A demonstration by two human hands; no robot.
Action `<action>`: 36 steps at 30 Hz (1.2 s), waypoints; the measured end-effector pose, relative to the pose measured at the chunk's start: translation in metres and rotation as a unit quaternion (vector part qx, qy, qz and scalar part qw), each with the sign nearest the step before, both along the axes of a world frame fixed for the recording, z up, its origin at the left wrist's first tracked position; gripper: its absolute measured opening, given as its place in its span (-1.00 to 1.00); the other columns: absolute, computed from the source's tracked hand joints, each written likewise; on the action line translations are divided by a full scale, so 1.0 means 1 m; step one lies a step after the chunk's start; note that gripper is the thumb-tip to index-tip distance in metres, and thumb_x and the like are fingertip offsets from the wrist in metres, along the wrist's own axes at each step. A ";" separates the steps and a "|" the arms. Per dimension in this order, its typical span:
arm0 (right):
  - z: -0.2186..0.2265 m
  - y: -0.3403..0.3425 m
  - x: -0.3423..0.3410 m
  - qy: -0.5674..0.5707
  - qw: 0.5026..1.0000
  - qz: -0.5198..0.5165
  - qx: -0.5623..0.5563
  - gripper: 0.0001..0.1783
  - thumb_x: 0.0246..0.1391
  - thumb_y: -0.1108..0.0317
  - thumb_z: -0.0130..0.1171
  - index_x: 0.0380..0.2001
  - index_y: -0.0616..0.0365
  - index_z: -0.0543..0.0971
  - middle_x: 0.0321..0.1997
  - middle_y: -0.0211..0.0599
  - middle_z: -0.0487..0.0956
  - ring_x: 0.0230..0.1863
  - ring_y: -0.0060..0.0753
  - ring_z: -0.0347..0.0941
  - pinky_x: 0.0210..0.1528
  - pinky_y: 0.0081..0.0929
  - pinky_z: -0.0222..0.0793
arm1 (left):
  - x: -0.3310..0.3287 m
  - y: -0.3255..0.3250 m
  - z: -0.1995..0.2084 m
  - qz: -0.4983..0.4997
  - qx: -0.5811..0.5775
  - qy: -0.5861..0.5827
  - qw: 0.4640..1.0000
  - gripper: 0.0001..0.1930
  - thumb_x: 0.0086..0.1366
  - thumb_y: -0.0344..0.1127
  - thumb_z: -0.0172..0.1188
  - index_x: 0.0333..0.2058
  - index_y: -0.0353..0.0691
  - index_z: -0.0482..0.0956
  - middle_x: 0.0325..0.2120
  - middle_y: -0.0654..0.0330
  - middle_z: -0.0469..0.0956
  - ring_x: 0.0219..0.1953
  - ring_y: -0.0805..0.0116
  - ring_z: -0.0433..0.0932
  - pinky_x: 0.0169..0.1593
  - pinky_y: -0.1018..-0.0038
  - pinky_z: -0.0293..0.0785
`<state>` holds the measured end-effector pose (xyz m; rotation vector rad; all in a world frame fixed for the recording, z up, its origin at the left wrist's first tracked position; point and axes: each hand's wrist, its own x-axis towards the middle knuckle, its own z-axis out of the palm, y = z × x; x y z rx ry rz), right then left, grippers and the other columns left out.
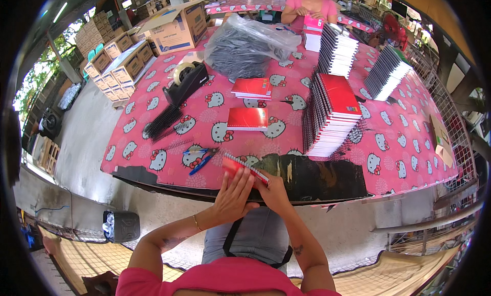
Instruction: The person assembles spiral-bound notebooks by inserting a red cover into a white spiral notebook, pressing the cover to secure it, and stacking the finished units. The person also briefly opens a notebook to check the interior pages.
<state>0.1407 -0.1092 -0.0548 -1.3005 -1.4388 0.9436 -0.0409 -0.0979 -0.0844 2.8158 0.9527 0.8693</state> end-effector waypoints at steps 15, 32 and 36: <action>-0.010 0.004 0.007 -0.018 1.000 0.011 -0.001 -0.61 0.14 0.55 0.12 0.07 0.31 0.52 -0.32 0.06 0.64 -0.42 -0.33 0.53 -0.23 -0.36 0.47 | 0.008 0.003 0.023 -0.022 0.003 0.066 0.998 -0.09 0.37 0.34 -0.18 0.37 -0.38 0.11 0.41 -0.13 0.06 0.47 -0.06 -0.02 0.43 -0.15 -0.29; 0.057 -0.025 -0.019 -0.165 0.971 -0.015 0.171 -0.14 -0.05 0.32 0.43 0.35 0.01 0.33 0.30 0.06 0.28 0.21 0.05 0.35 0.24 -0.18 0.30 | 0.004 0.003 0.062 -0.028 -0.460 -0.355 0.813 -0.42 0.36 -0.25 0.21 0.25 -0.40 0.29 0.19 -0.17 0.36 0.25 0.00 0.38 0.24 0.25 0.31; 0.070 -0.001 -0.004 -0.373 0.883 -0.045 0.280 -0.43 -0.01 0.31 0.37 0.14 -0.07 0.53 0.06 -0.20 0.49 0.05 -0.12 0.47 0.09 -0.19 0.33 | -0.006 0.045 0.054 -0.088 -0.506 -0.339 0.788 -0.57 0.35 -0.39 0.16 0.18 -0.31 0.39 -0.26 0.17 0.54 -0.17 0.52 0.51 -0.15 0.52 0.44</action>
